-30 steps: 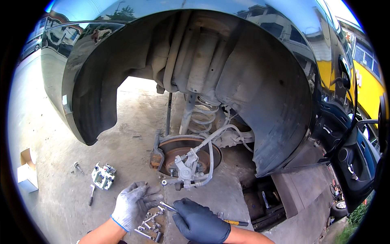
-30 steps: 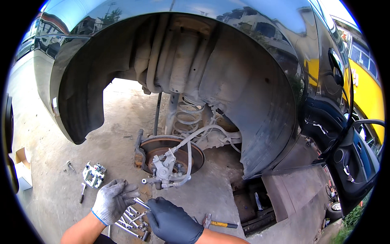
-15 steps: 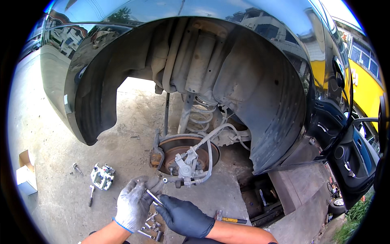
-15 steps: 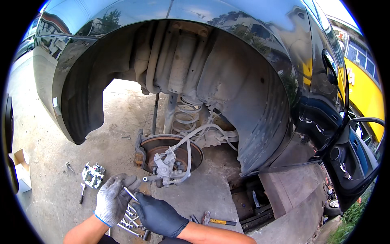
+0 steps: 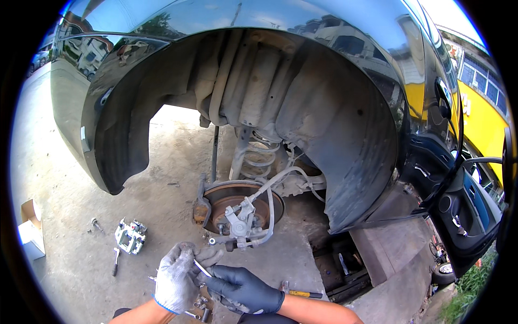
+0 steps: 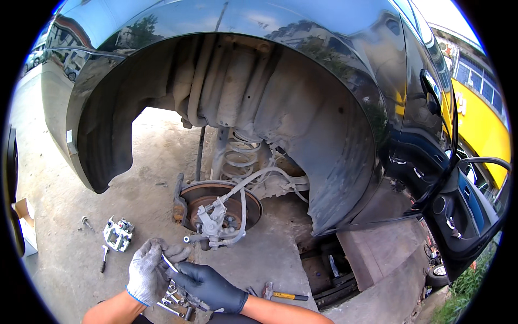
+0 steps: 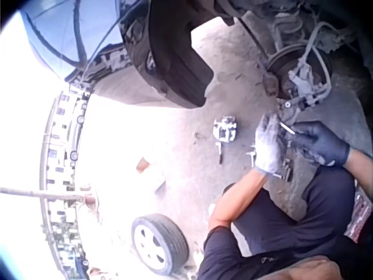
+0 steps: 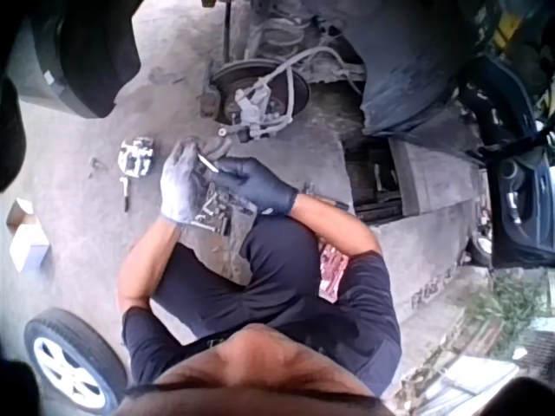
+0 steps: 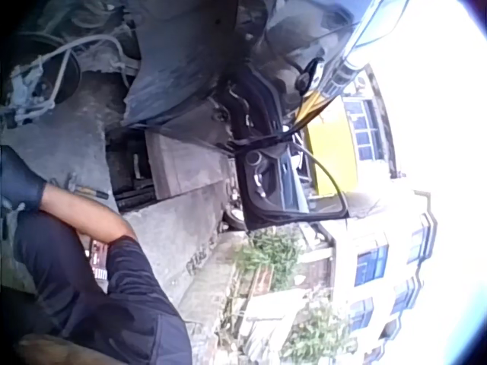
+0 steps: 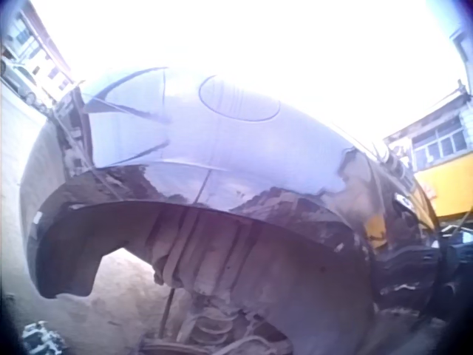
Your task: The person removes the brake caliper from the rear wheel hub of a black sedan using wrenches and a power drill. They detach the brake hose, remove the caliper assembly, and set it aside on the ground next to other tools.
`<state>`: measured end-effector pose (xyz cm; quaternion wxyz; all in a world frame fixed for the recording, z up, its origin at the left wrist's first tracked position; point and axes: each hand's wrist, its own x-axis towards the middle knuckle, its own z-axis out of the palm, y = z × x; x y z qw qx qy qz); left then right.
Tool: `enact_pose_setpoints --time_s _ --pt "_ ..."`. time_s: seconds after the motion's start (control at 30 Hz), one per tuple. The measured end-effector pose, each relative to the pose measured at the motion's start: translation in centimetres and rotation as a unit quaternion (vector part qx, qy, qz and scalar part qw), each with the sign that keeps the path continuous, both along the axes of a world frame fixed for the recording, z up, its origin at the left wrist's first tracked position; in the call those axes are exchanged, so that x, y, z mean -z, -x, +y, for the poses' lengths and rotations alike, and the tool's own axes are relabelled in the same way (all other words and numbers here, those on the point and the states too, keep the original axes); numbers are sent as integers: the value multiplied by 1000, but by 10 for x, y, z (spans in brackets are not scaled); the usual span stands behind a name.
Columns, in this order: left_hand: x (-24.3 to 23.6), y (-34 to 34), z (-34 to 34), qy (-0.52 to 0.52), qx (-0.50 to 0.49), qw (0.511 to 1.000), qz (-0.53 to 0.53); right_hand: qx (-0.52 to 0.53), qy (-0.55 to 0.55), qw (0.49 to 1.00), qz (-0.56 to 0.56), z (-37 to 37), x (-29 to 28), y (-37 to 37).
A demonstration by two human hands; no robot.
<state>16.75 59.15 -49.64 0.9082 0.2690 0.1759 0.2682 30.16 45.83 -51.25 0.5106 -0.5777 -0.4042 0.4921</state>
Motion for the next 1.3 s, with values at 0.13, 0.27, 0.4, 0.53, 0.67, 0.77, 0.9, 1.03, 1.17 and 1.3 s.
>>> enact_pose_setpoints --time_s 0.13,0.27,0.4,0.53,0.67,0.77,0.9,1.03,1.17,1.3 --pt "2 1 0 -12 -27 1000 -8 -33 3 998 -45 2 0 -9" --pt "21 -17 -5 -17 -116 993 -16 55 -101 950 -289 8 -9 12" --pt "21 -14 9 -14 -128 992 2 65 -90 885 -453 16 5 13" --pt "30 -14 7 -17 -111 992 49 53 -87 858 -503 11 16 7" --pt "26 -12 2 -19 -111 993 35 57 -73 809 -580 9 17 10" --pt "27 -13 9 -19 -103 994 39 60 -50 743 -665 8 6 17" --pt "21 -12 2 -14 -110 992 62 51 -41 743 -666 2 2 15" --pt "25 -11 -8 -24 -101 993 51 31 -1 826 -563 1 9 16" --pt "27 -12 -15 -95 -104 990 23 130 -134 880 -437 12 -7 18" --pt "62 -5 -28 -23 95 995 -19 210 -116 925 -295 22 -47 4"
